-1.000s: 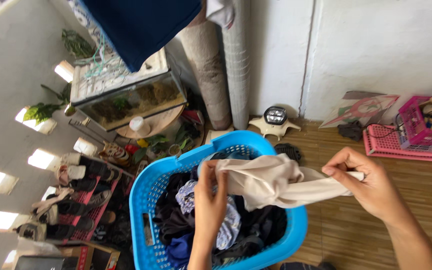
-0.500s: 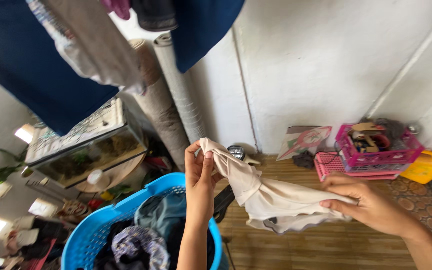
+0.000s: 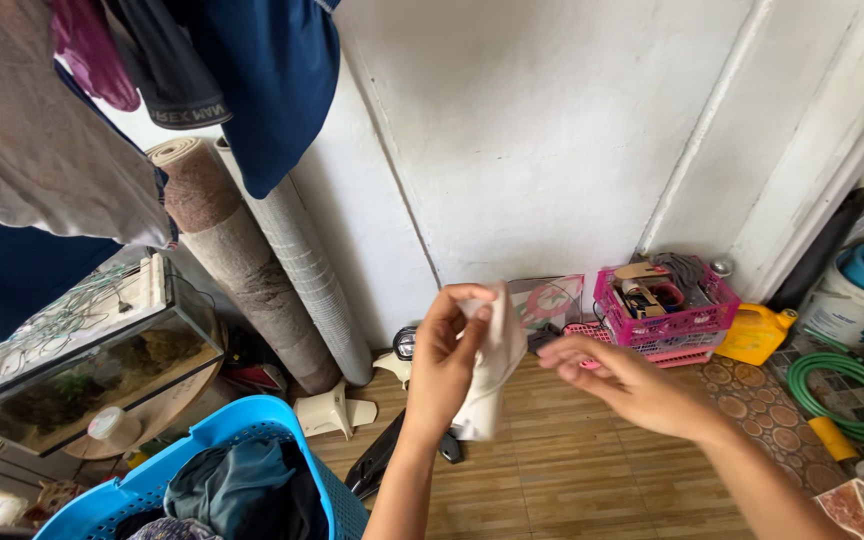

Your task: The person takes various items of clothing from a blue laundry basket and hangs them on a red circular drying rack by hand.

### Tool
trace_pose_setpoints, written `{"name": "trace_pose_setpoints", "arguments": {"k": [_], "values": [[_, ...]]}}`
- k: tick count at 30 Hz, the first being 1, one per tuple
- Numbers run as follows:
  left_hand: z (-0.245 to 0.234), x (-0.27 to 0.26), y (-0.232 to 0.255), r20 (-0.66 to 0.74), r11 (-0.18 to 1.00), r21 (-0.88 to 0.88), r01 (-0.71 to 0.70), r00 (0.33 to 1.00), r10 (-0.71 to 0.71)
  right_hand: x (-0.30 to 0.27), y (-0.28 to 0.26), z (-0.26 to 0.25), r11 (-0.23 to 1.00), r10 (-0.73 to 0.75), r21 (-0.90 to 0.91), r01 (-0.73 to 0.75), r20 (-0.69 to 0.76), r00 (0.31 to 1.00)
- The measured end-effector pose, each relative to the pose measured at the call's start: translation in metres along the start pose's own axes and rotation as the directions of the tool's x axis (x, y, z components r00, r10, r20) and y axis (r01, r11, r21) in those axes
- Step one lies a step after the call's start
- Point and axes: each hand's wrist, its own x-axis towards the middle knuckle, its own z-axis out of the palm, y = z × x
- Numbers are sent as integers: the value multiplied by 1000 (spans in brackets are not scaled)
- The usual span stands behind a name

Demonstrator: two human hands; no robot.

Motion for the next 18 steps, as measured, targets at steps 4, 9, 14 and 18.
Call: {"name": "trace_pose_setpoints", "arguments": {"k": [4,9,14,18], "values": [[24,2,22,135,984,156,86,985,-107,15,6,20,994,78,77,-77,-10,997],[20,17,34,181,987,160,10,983,-40,33,23,2,981,-18,192,40,-117,993],[-8,43,31,-17,954,133,269,963,-269,42,24,-43,932,-7,344,114,-298,954],[-25,66,28,-56,978,125,169,985,-163,61,8,-64,864,176,503,1,-305,936]]}}
